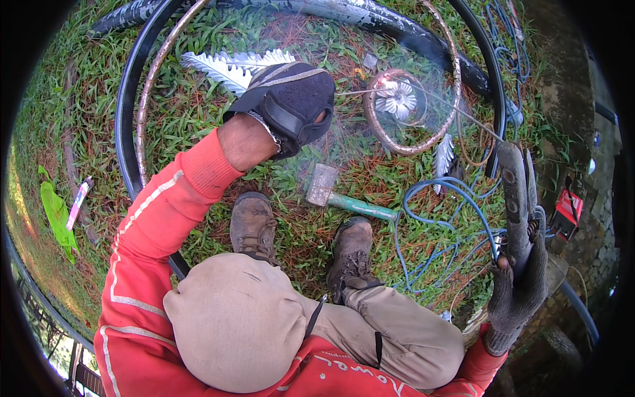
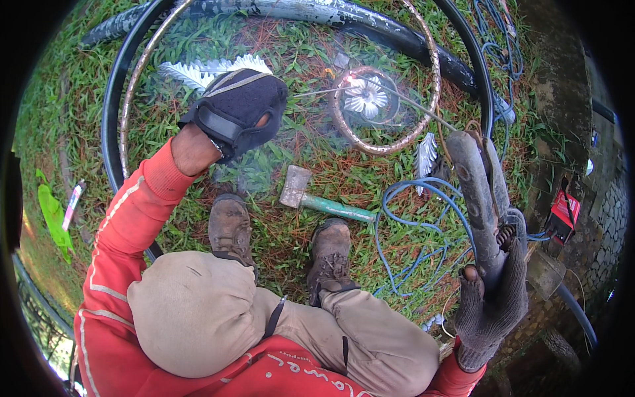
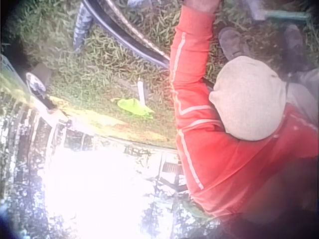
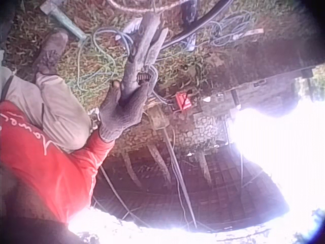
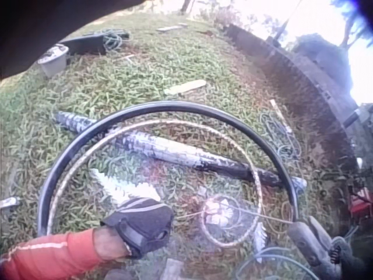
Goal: The person welds components of a metal sculpture by hand while sitting on the ground, using a welding torch to join small metal flower and leaf shapes to a circular frame.
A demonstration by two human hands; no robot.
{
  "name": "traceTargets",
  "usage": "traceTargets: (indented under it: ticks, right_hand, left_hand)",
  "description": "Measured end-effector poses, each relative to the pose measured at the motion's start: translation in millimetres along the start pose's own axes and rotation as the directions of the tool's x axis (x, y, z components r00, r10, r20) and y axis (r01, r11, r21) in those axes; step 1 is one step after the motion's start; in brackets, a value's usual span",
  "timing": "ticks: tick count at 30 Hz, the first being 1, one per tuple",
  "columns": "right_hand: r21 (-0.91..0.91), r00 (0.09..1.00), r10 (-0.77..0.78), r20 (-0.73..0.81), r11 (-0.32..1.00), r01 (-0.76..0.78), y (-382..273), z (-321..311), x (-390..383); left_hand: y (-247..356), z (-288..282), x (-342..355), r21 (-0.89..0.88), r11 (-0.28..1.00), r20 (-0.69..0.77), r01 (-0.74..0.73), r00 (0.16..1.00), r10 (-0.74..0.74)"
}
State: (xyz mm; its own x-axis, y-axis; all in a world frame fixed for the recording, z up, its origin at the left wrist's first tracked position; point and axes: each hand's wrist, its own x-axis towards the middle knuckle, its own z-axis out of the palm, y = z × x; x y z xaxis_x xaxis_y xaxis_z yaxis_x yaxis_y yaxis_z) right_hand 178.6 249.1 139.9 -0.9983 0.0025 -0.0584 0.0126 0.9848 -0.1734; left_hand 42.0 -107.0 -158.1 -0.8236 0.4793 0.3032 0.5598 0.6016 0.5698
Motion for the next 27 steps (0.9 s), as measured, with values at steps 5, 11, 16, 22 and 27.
traceTargets:
  ticks: [5,11,16,22,27]
  right_hand:
    - [0.038,0.998,0.057,0.014,0.998,-0.058,1,-1,-1]
    - [0.044,1.000,0.009,0.013,0.999,-0.010,1,-1,0]
    - [0.058,0.999,0.034,0.020,0.998,-0.035,5,-3,-3]
    - [0.047,1.000,0.023,0.000,0.999,-0.023,3,1,-3]
    - [0.055,1.000,-0.018,-0.010,0.998,0.018,7,2,-4]
  left_hand:
    - [3,1,-1,0.010,1.000,-0.044,0.002,0.999,-0.002]
    - [0,-3,0,0.000,1.000,-0.016,-0.025,1.000,0.025]
    - [3,-6,2,0.005,1.000,0.083,0.024,0.996,-0.024]
    - [3,-6,-3,-0.022,0.999,0.012,-0.024,1.000,0.024]
    - [3,-9,-6,0.017,1.000,0.077,-0.019,0.997,0.018]
